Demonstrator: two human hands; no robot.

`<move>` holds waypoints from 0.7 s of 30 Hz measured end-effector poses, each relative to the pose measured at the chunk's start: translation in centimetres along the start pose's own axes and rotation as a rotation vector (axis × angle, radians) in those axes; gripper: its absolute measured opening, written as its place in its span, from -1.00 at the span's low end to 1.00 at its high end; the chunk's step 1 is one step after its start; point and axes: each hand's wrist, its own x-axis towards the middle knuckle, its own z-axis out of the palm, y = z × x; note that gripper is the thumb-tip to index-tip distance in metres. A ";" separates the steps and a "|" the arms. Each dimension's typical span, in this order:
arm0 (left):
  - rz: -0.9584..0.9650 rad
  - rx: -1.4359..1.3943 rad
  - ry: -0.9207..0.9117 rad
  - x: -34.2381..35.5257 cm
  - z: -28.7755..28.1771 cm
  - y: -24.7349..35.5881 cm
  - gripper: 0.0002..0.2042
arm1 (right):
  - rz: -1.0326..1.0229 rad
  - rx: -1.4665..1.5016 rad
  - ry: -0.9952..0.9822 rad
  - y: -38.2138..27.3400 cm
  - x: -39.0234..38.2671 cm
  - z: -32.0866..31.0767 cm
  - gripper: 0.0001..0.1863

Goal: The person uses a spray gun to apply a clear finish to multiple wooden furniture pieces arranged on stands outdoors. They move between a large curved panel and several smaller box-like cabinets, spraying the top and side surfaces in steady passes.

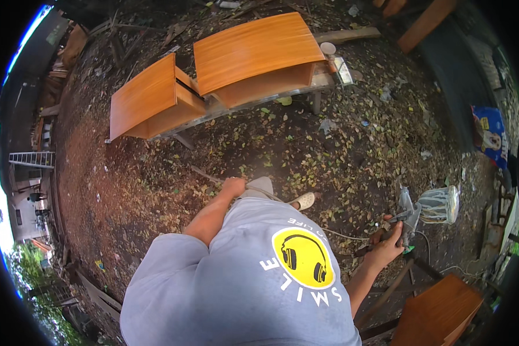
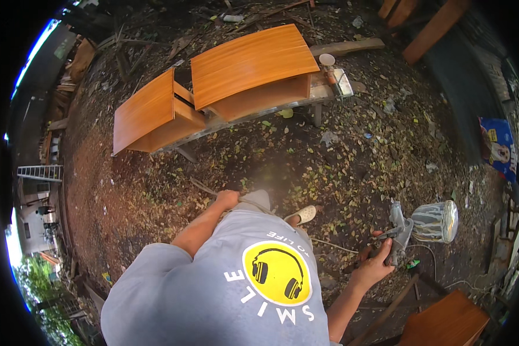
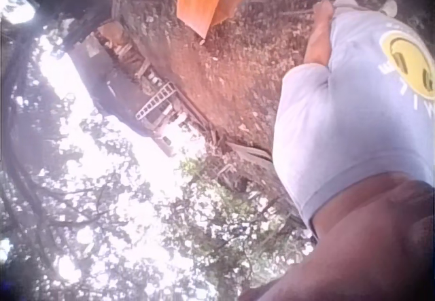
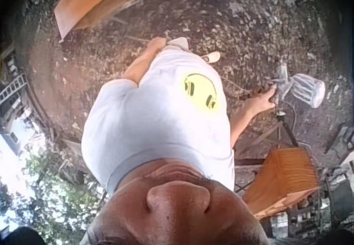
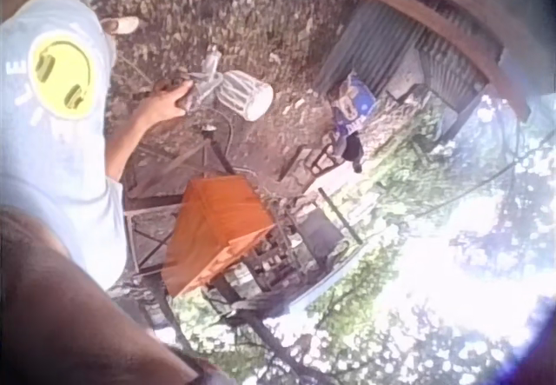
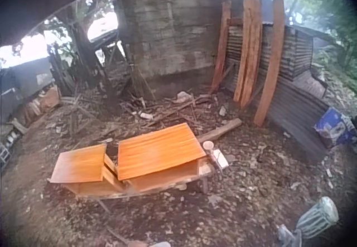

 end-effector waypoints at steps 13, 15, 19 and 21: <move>-0.100 -0.032 -0.045 -1.0 1.7 1.9 -0.70 | -0.024 -0.021 -0.198 1.6 4.1 -1.6 -0.72; -0.101 -0.039 -0.046 -0.6 2.0 1.9 -0.70 | -0.033 -0.022 -0.221 1.4 4.3 -1.8 -0.70; -0.089 -0.026 -0.060 0.5 1.9 2.4 -0.70 | -0.046 0.017 -0.220 1.0 4.6 -2.2 -0.69; -0.081 -0.018 -0.049 1.2 1.4 3.2 -0.71 | -0.049 0.020 -0.193 0.8 4.8 -2.6 -0.72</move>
